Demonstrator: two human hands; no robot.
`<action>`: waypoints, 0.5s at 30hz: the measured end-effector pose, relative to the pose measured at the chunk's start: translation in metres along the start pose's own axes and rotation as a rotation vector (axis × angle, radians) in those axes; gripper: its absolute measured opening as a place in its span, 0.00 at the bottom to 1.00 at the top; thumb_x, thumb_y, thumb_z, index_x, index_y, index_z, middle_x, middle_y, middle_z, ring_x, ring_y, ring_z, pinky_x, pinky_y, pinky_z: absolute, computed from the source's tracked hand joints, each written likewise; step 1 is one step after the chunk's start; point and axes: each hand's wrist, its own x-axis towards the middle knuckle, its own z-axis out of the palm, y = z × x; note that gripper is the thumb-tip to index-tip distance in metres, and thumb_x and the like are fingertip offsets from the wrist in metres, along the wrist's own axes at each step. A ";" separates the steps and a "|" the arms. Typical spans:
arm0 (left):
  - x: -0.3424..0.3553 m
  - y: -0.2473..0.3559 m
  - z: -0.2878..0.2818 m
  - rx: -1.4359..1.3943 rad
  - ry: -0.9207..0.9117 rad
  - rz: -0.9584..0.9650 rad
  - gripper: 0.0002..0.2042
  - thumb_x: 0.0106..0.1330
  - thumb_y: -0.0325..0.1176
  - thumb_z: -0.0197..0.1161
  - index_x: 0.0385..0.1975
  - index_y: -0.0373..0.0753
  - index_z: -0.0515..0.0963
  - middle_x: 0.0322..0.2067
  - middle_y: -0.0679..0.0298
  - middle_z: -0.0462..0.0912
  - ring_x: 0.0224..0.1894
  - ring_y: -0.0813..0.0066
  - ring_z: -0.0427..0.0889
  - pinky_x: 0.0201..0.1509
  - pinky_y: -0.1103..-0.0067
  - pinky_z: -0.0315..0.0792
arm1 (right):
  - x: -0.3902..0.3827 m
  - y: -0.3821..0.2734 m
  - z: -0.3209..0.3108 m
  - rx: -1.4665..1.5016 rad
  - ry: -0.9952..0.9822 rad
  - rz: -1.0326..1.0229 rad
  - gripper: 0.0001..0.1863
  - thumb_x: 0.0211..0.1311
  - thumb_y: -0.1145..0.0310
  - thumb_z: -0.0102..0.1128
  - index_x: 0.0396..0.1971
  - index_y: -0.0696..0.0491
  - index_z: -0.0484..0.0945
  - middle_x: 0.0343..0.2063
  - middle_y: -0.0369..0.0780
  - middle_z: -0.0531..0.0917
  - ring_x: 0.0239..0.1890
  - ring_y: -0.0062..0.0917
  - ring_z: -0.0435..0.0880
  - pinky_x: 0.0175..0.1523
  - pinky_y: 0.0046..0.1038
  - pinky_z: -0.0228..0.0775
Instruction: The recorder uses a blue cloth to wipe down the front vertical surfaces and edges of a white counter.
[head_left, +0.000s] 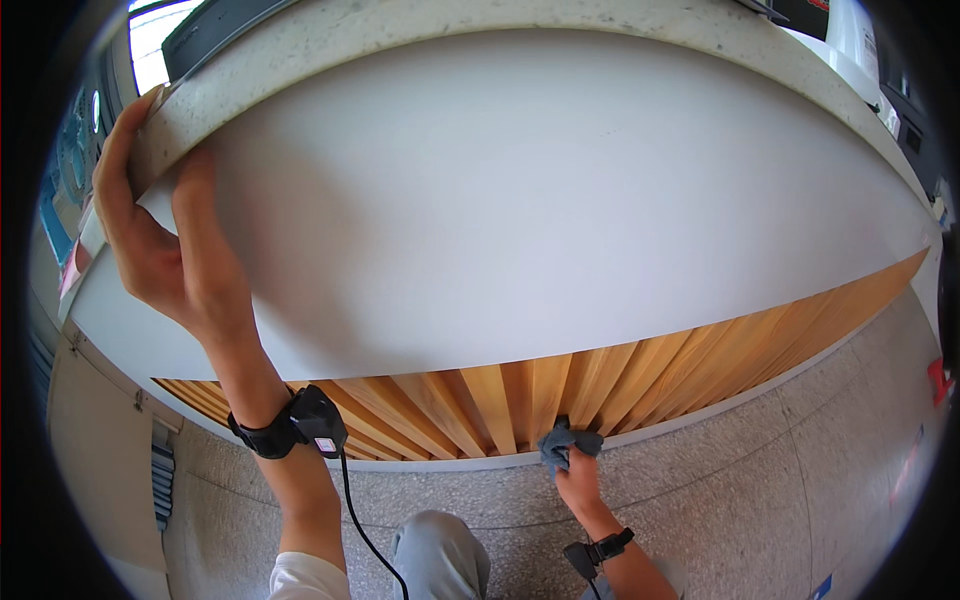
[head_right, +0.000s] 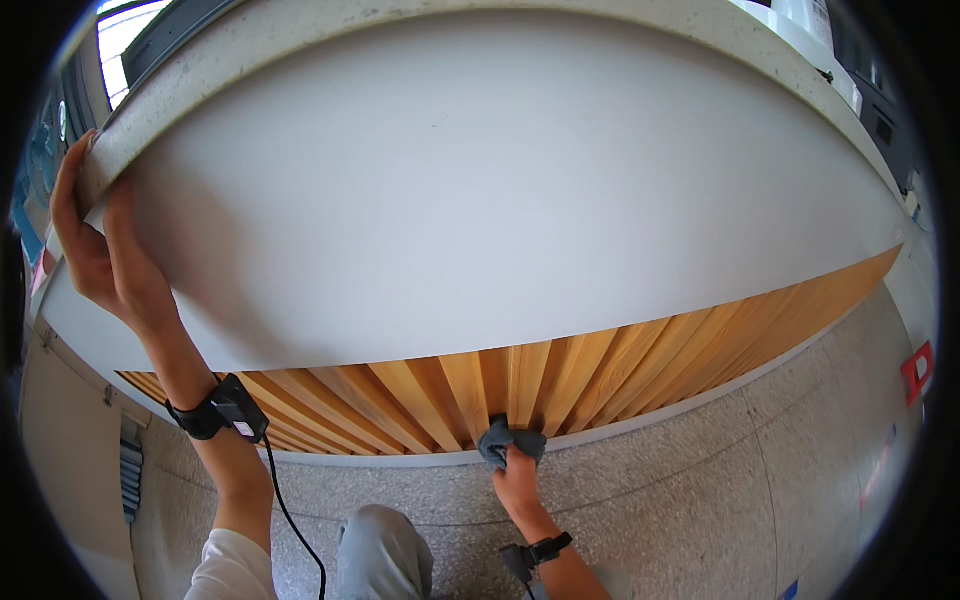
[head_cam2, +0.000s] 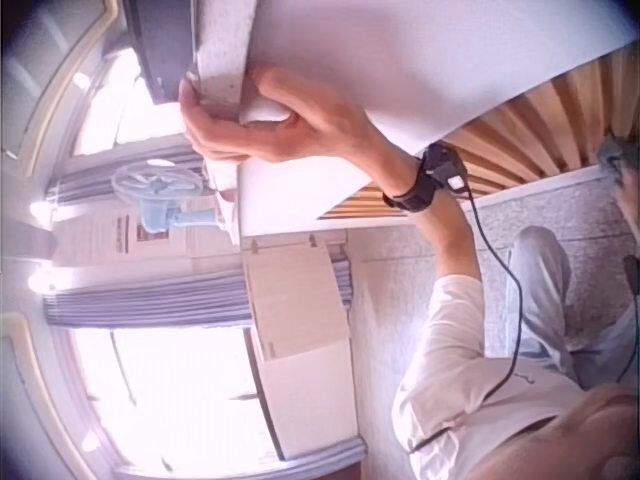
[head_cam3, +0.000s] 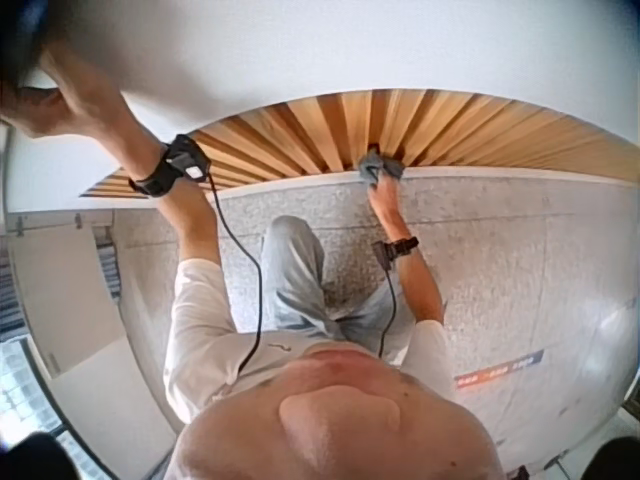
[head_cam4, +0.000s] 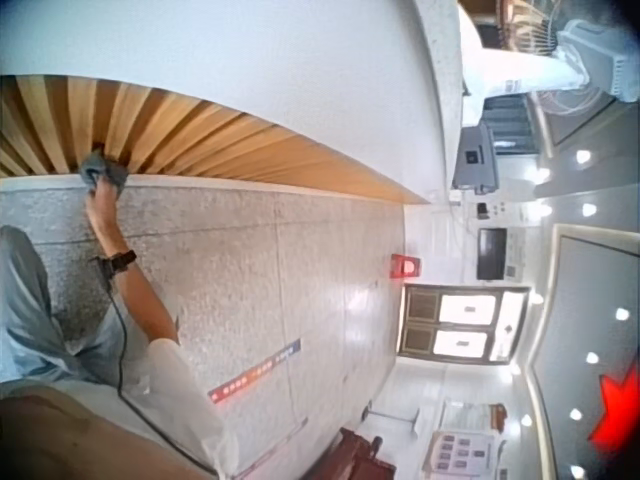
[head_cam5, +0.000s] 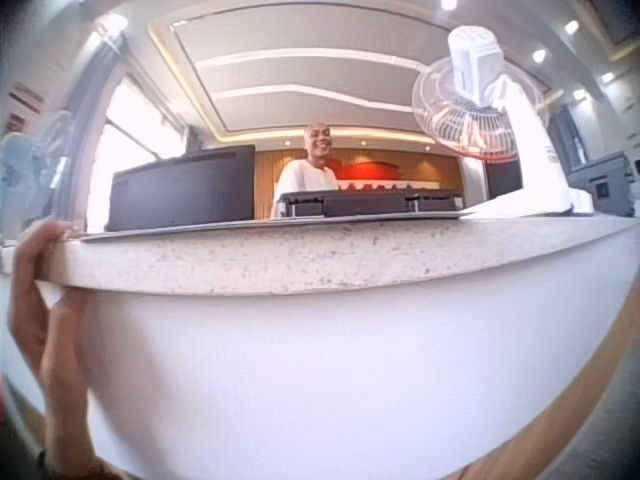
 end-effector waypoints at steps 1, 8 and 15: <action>-0.001 0.001 -0.001 0.010 -0.015 -0.002 0.19 0.61 0.29 0.63 0.54 0.37 0.77 0.51 0.60 0.81 0.52 0.71 0.79 0.58 0.77 0.72 | -0.001 0.005 0.000 -0.012 0.005 -0.027 0.21 0.47 0.84 0.56 0.45 0.62 0.76 0.39 0.58 0.79 0.45 0.55 0.78 0.47 0.43 0.71; 0.002 0.002 -0.013 0.008 -0.161 -0.230 0.18 0.67 0.33 0.60 0.56 0.42 0.77 0.52 0.62 0.81 0.52 0.73 0.81 0.59 0.75 0.75 | 0.008 0.017 -0.005 -0.041 0.066 -0.049 0.20 0.53 0.78 0.60 0.49 0.56 0.78 0.34 0.54 0.82 0.40 0.45 0.84 0.42 0.33 0.74; 0.001 -0.023 -0.034 0.098 -0.199 -0.307 0.12 0.63 0.36 0.65 0.42 0.38 0.85 0.40 0.62 0.87 0.43 0.76 0.85 0.51 0.77 0.78 | 0.013 -0.085 -0.048 0.244 0.192 -0.089 0.24 0.53 0.80 0.63 0.54 0.63 0.74 0.41 0.55 0.83 0.44 0.43 0.85 0.46 0.29 0.76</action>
